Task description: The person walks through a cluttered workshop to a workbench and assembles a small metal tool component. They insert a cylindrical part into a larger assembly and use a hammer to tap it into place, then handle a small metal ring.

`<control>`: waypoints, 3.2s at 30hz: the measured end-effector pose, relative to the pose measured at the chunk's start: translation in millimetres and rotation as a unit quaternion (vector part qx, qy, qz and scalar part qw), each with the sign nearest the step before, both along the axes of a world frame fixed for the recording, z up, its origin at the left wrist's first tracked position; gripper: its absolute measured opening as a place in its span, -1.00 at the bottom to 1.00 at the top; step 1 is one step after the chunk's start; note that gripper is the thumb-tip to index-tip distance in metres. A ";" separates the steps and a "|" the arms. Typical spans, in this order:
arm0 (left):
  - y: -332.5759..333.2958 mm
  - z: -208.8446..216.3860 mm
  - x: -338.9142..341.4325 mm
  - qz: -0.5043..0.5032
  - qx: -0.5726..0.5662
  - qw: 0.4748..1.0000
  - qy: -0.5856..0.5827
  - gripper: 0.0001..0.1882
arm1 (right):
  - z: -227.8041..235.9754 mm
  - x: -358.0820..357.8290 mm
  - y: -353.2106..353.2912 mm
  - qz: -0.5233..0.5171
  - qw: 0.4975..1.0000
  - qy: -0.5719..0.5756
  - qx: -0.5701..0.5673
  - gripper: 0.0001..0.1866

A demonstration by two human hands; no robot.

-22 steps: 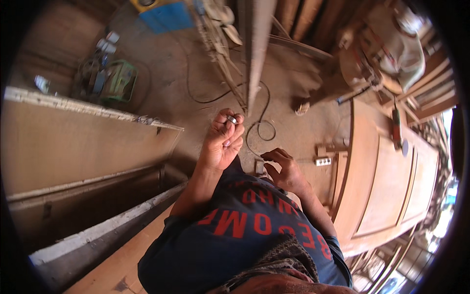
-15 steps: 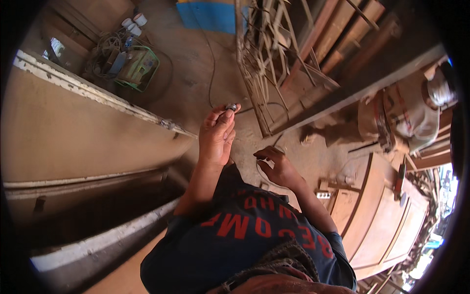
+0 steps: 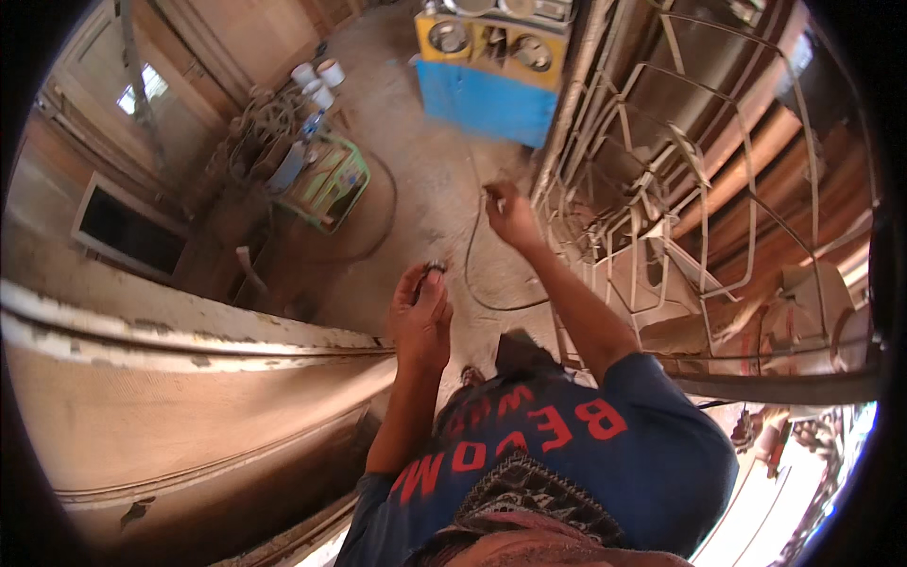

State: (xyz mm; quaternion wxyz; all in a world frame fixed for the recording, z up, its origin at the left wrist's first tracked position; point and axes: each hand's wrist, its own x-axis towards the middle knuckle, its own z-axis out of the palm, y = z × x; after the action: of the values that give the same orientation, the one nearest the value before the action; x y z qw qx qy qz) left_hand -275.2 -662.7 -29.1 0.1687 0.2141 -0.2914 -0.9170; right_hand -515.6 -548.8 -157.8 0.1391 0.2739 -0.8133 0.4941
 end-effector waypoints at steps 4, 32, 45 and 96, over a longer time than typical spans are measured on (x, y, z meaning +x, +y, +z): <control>-25.5 7.1 -31.3 0.147 -0.228 0.962 0.014 -0.85 | 31.3 -58.7 -93.2 0.064 0.994 -0.028 -0.088 -0.72; -214.2 -60.8 -601.3 -0.044 -0.098 0.990 -0.088 -0.93 | 163.9 -875.0 -47.0 -0.424 0.899 0.093 0.061 -0.56; -335.4 -10.5 -826.9 -0.230 -0.124 0.963 -0.066 -0.87 | 165.5 -945.4 -66.9 -0.553 0.823 0.077 0.103 -0.69; -227.2 95.2 -975.4 -0.567 -0.006 0.823 0.046 -0.82 | 173.8 -949.4 -60.3 -0.552 0.814 -0.017 0.178 -0.60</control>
State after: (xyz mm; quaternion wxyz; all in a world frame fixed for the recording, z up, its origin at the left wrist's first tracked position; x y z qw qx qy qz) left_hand -1250.5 -889.9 66.2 -0.3660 -0.0317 -0.3593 -0.8579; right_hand -1465.0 -609.1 16.0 0.3235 -0.2094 -0.9039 0.1856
